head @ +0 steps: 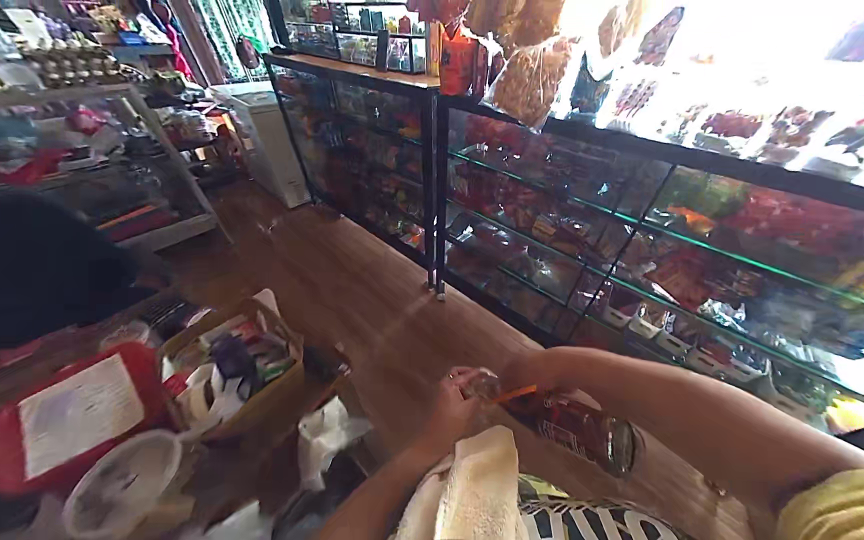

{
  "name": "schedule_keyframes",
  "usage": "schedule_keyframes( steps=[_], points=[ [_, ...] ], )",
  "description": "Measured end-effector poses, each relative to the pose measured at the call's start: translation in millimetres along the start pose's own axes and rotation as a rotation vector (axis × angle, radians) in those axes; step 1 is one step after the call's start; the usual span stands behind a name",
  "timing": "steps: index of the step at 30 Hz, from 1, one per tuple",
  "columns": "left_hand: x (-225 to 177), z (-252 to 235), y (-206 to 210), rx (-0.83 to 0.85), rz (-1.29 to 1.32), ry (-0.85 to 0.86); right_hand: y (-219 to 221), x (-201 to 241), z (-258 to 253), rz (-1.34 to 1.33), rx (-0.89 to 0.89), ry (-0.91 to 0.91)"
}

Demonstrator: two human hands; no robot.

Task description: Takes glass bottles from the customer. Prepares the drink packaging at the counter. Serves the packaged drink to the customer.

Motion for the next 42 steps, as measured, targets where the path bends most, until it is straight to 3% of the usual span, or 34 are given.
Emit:
schedule_keyframes(
  steps=[5,11,18,21,27,33,39,42],
  points=[
    [14,-95,-15,0.15,0.008,-0.057,-69,-9,-41,-0.058,0.051,0.109],
    [18,-177,-48,0.206,-0.023,-0.08,-149,-8,-81,-0.151,0.023,0.189],
    [23,-254,-82,0.131,0.001,-0.125,-225,-22,-142,-0.116,0.065,0.229],
    [19,-284,-105,0.068,0.04,-0.196,-265,-21,-179,-0.016,0.089,0.165],
    [29,-346,-164,-0.186,0.123,-0.214,-350,23,-248,0.045,0.216,0.089],
    [62,-375,-227,-0.444,0.148,-0.218,-386,78,-340,0.133,0.387,-0.062],
    [101,-414,-311,-0.494,0.137,-0.252,-425,142,-426,0.358,0.375,-0.096],
    [129,-444,-366,-0.46,0.232,-0.353,-454,182,-469,0.357,0.35,-0.122]
  ],
)
Point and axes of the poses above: each hand's wrist, its own z-axis away from the middle knuckle, its own y-axis out of the palm, x = y × z, the point moved 7 cm from there along -z, towards the middle knuckle, and after that the axes turned 3 degrees about -y, right-handed, at the moved point
